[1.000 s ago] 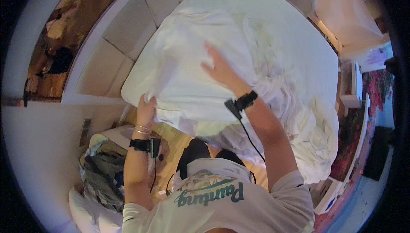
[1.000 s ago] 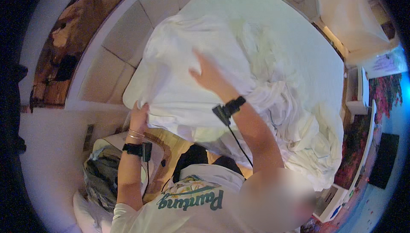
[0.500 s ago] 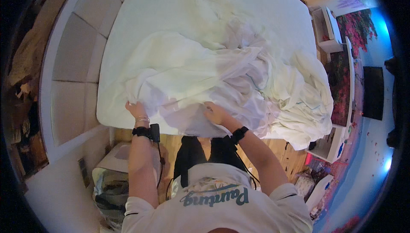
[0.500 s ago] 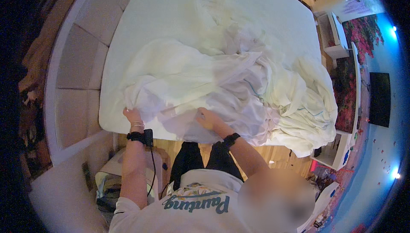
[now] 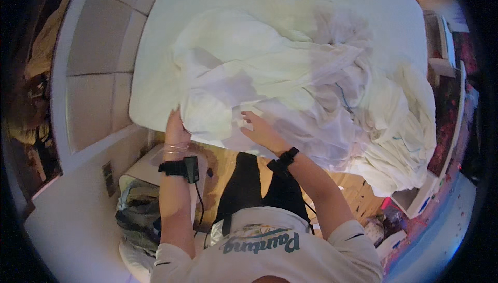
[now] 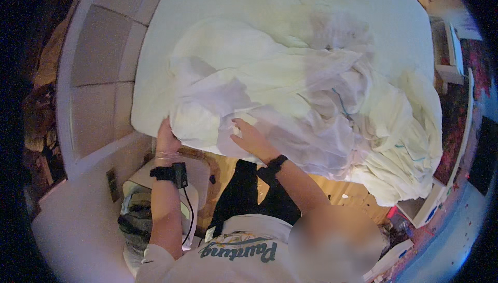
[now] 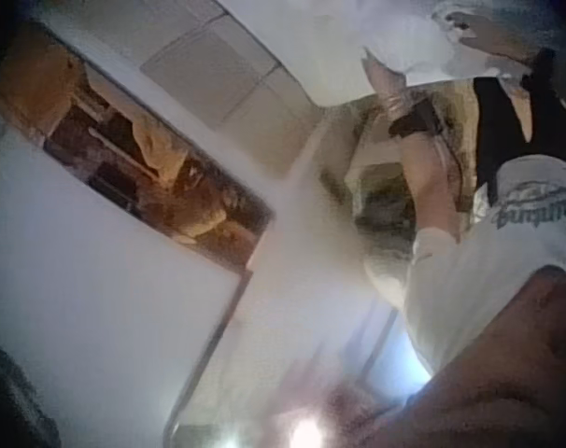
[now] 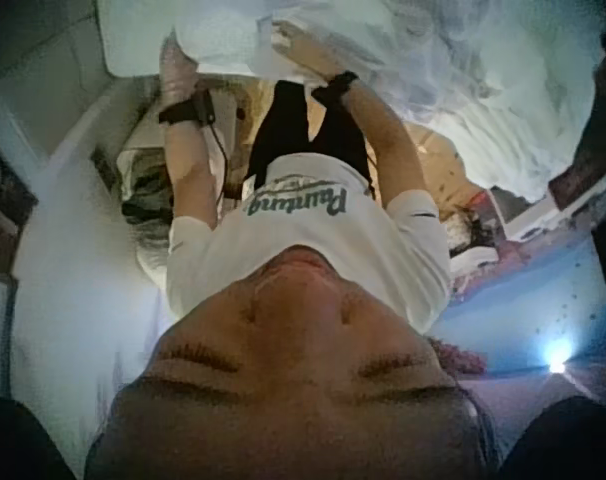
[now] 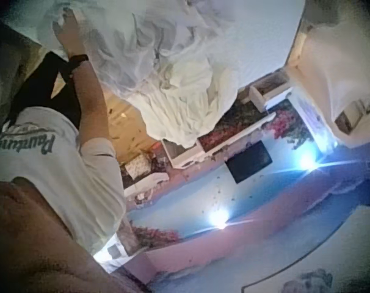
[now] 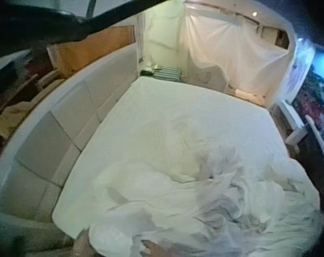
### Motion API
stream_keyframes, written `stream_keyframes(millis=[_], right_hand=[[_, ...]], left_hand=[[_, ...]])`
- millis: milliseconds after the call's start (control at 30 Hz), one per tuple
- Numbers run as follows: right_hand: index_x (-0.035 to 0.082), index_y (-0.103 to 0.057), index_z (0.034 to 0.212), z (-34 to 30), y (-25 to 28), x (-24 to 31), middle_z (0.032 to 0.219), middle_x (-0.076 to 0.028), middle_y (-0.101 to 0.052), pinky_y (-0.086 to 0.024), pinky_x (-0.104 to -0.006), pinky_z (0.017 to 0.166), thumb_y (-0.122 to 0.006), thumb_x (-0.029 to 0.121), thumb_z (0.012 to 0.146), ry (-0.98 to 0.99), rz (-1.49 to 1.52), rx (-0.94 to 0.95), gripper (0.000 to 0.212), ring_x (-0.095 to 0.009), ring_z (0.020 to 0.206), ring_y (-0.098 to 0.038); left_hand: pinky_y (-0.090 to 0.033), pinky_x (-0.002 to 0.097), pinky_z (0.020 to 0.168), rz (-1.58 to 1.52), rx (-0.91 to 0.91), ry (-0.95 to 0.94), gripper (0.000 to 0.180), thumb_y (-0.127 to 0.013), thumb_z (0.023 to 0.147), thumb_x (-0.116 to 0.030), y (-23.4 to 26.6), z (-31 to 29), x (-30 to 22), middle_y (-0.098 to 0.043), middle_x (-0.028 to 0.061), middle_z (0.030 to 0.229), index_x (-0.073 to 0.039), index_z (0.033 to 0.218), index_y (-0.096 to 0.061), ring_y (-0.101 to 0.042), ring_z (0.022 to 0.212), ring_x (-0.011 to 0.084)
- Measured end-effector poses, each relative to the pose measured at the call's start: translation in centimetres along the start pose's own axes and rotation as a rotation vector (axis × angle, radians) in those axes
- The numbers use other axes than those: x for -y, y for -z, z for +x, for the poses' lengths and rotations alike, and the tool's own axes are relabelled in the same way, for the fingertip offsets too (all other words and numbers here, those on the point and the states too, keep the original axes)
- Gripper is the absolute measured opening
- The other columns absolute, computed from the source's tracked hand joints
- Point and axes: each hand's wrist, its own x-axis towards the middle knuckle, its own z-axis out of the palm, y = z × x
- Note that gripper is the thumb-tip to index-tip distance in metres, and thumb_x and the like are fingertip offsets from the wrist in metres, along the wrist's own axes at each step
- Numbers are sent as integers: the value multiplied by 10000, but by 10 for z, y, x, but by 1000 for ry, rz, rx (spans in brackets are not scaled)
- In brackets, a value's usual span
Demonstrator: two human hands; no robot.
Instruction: The person folds a white sheet on a bed. They smooth the fabric, fold it in half, and then fold it again into a smaller rectangle.
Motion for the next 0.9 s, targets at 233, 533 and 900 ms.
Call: stream_keyframes(millis=[233, 533, 900], right_hand=[[61, -349, 1347, 61, -66, 67, 1306, -243, -426, -379, -425, 998, -718, 223, 745, 284, -87, -223, 725, -402, 1205, -421], [69, -594, 838, 76, -88, 106, 858, -115, -604, -469, -444, 675, -609, 147, 800, 394, -38, -220, 88, -355, 807, -587], [70, -618, 952, 106, -96, 20, 985, -154, -614, -450, -449, 839, -567, 94, 795, 383, -572, -66, 167, -352, 976, -554]], left_hand=[[-521, 369, 861, -84, -287, -141, 388, -481, 979, -273, 29, -49, -122, -599, 126, 1161, 6, 1247, -477, -608, 1028, 233], [-495, 321, 866, -118, -226, -268, 308, -538, 889, -70, 80, -37, -151, -614, 145, 1130, 44, 1175, -533, -604, 1007, 224], [-443, 287, 853, 269, -729, -526, 328, -523, 915, -122, 162, 14, -123, -587, 76, 1067, 9, 1215, -511, -540, 958, 155]])
